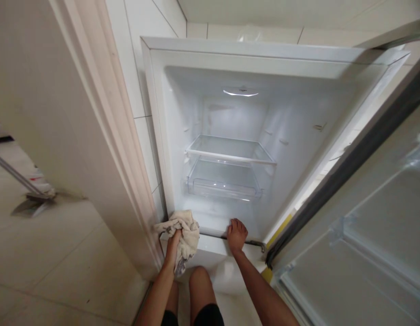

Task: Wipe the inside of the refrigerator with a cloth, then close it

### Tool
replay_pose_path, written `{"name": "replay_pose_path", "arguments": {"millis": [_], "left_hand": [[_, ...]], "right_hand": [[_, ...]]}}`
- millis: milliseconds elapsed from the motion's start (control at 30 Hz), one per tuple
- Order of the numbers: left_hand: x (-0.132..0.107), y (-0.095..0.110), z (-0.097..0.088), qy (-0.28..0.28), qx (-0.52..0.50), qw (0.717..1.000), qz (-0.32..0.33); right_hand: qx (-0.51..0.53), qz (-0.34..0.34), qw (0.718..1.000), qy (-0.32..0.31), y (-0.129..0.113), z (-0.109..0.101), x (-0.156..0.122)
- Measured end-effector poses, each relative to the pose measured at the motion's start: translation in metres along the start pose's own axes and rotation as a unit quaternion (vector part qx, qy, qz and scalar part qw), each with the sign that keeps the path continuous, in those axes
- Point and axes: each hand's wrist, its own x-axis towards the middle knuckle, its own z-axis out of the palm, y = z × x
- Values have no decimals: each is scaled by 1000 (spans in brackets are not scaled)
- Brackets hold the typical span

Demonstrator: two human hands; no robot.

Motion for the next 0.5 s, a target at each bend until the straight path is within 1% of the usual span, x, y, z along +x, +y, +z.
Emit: {"name": "replay_pose_path", "arguments": {"millis": [100,167,233,267,333,367,400,433,467,500], "left_hand": [[-20,8,-9,0,-4,1000,24],[-32,17,-13,0,-1,999,53],[-42,27,-15,3,5,996,88],[-46,32,-15,5,11,994,104],[-54,40,-13,18,33,989,140],[-57,44,-11,27,49,985,166],[-61,47,-8,34,62,977,199],[-66,49,-4,31,75,967,240],[-71,51,1,13,84,955,284],[-78,52,7,-17,89,942,323]], "right_hand": [[66,33,997,-23,1,-13,10],[115,58,991,-32,-6,-24,9],[160,64,984,-49,-23,-39,-3],[188,65,978,-68,-36,-47,-13],[267,81,951,-129,-67,-66,-35],[343,118,914,-179,-84,-75,-46],[414,154,869,-221,-102,-84,-55],[471,175,826,-255,-120,-92,-62],[515,190,787,-282,-137,-99,-67],[548,197,754,-304,-152,-104,-69]]}}
